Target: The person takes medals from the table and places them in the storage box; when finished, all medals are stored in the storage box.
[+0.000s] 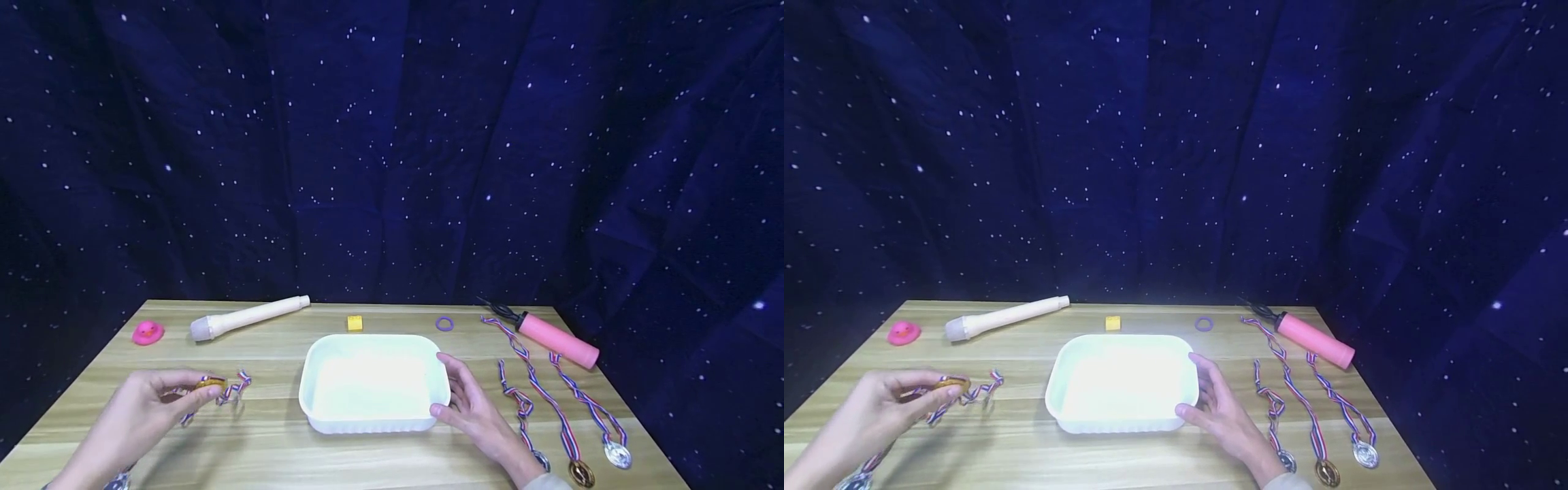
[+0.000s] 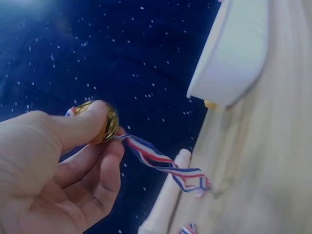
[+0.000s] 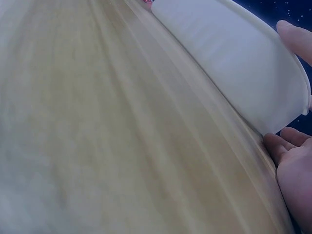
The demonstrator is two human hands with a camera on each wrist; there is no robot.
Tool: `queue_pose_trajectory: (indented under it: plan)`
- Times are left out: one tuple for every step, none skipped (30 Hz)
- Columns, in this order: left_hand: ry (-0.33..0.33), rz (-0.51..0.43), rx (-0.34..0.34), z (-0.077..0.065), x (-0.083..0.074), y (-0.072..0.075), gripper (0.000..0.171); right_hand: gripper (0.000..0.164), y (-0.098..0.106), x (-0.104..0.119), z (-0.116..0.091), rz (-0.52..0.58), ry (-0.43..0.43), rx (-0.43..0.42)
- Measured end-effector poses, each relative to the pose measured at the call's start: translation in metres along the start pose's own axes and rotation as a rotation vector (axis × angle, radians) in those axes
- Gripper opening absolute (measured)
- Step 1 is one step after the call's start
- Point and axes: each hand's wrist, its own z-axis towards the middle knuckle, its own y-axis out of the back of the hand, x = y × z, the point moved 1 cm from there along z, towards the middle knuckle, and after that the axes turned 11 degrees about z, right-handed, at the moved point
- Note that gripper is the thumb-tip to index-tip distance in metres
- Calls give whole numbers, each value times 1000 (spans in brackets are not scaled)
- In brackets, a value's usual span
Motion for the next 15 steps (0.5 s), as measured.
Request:
queue_pose_trajectory:
  plan:
    - [26,1,6,3,-3,1,9,88,0,0,0,-1,0,0]
    - [55,-6,17,7,-6,3,8,88,0,0,0,-1,-2,-1]
    - [62,-23,22,11,-9,4,9,88,0,0,1,-1,-3,-1]
    - [57,-48,25,15,-12,5,9,87,0,0,1,-2,-3,-1]
    - [52,-80,36,19,-15,7,10,87,0,0,1,-3,-3,-2]
    - [40,-110,43,24,-17,8,11,87,0,0,1,-5,-4,-3]
    - [22,-136,44,28,-20,10,11,87,0,1,1,-5,-7,-6]
    - [4,-156,43,33,-23,11,11,87,0,1,0,-6,-9,-8]
    - [-19,-160,33,38,-27,13,10,87,0,1,0,-7,-10,-9]
    - [-28,-142,20,42,-30,15,9,86,0,1,0,-7,-12,-9]
    - [-34,-126,5,47,-34,17,9,86,0,1,0,-7,-14,-10]
    - [-44,-110,-14,51,-38,19,8,86,0,1,0,-8,-15,-10]
    - [-49,-84,-35,56,-42,21,8,85,0,1,0,-9,-17,-11]
    - [-51,-71,-53,60,-47,24,8,85,0,1,0,-9,-17,-11]
    - [-55,-56,-73,65,-51,26,8,85,0,1,0,-8,-18,-12]
